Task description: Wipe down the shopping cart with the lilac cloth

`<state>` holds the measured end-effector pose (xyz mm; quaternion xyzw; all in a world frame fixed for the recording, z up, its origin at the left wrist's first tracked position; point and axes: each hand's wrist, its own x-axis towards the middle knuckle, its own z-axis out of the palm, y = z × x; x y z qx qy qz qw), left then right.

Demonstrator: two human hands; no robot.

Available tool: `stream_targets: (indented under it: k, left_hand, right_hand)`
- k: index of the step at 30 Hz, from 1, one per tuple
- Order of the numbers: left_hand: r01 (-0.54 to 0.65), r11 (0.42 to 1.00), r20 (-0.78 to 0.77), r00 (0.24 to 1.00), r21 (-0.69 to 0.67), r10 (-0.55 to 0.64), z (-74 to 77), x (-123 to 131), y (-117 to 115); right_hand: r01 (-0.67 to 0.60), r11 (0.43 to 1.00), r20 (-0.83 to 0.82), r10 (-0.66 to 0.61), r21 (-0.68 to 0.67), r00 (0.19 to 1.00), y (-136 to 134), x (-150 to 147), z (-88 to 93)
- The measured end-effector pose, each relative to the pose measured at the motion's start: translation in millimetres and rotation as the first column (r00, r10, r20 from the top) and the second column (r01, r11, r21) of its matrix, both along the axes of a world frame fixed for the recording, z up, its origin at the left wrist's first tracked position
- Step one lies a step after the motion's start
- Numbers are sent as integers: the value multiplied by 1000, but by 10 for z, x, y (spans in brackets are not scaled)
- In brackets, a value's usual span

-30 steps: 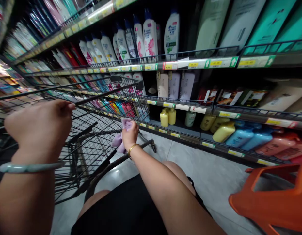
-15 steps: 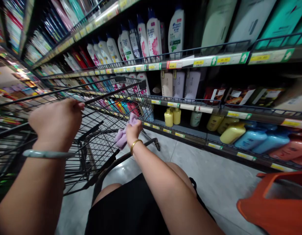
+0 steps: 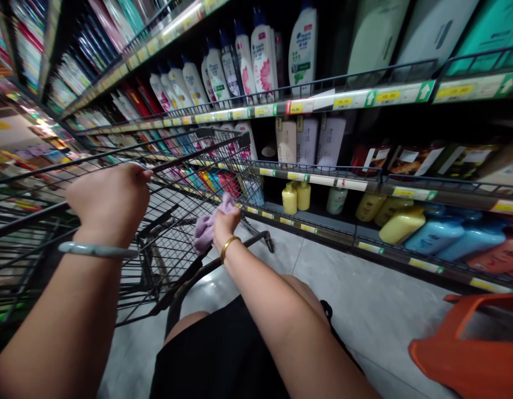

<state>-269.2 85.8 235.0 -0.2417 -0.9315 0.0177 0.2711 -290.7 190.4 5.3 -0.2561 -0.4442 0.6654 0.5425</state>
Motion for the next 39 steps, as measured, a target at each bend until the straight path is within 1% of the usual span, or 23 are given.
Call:
stream_targets:
  k: [2,4,6,8,9,11,12,13,16,18,19,20,22,24,26,27,29,31,32,34,36,38,39]
  left_hand:
    - [9,1000,16,1000,-13,-9,3,20,-3]
    - [18,1000,14,1000,-18,-17,6,46,-8]
    - [4,1000,10,1000,-18,-3,11,69,0]
    - [-25,1000,15,1000,-13,25,19,87,27]
    - [-31,999,17,999,-9,31,22,92,45]
    - [-20,1000,13,1000,-5,20,29,96,81]
    - [-8,1000,9,1000,-4,8,32,96,98]
    - [3,1000,7,1000,-4,-3,36,95,115]
    - [0,1000,26,1000,4,0,47,102,162]
    - [3,1000,40,999,11,-3,50,120,194]
    - [7,1000,45,999,10,-7,49,133,208]
    - [16,1000,43,999,6,-16,45,147,219]
    - [33,999,37,999,-12,-32,34,176,223]
    - [63,997,28,998,-42,-62,32,198,188]
    - [137,988,-4,990,-73,-138,53,210,103]
    - [176,981,-27,983,-85,-179,74,212,41]
    - [221,968,-82,970,-117,-231,134,217,-108]
    - [175,970,-114,974,-171,-196,193,230,-266]
    - [127,971,-108,983,-201,-150,215,242,-338]
    - [28,972,-76,996,-233,-46,231,272,-445]
    - [-44,973,-57,998,-225,32,215,299,-496]
    - [-69,974,-71,996,-217,55,181,313,-501]
    - [-71,973,-85,995,-218,53,164,313,-494]
  right_hand:
    - [9,995,21,-7,-96,1000,-55,-3,-10]
    - [-5,990,19,7,-140,1000,-162,1,147]
    - [-38,996,-2,38,-84,999,-282,36,395]
    - [-61,996,-7,62,60,998,-369,104,601]
    - [-65,988,0,65,140,998,-391,143,650]
    - [-49,970,28,44,238,999,-387,203,608]
    - [-31,972,45,21,232,999,-366,217,527]
    - [-7,984,63,-4,180,998,-339,216,423]
    - [60,993,96,-50,-105,994,-277,154,159]
    - [64,977,87,-47,-202,995,-294,107,168]
    - [58,981,65,-46,-185,997,-323,94,242]
    - [44,991,33,-41,-123,999,-360,91,352]
    - [32,996,-45,-29,80,999,-433,117,616]
    - [59,943,-90,-31,328,996,-458,174,817]
    - [103,870,-79,-74,482,994,-413,233,857]
    - [119,854,-56,-106,507,993,-370,254,819]
    - [131,870,17,-158,476,987,-279,272,688]
    - [143,906,78,-189,399,979,-235,265,601]
    - [152,916,87,-197,371,977,-244,261,608]
    - [169,914,54,-203,369,978,-320,269,734]
    - [158,878,-4,-176,453,984,-418,301,941]
    - [140,823,-44,-138,550,989,-457,337,1096]
    - [131,805,-50,-125,579,991,-440,347,1120]
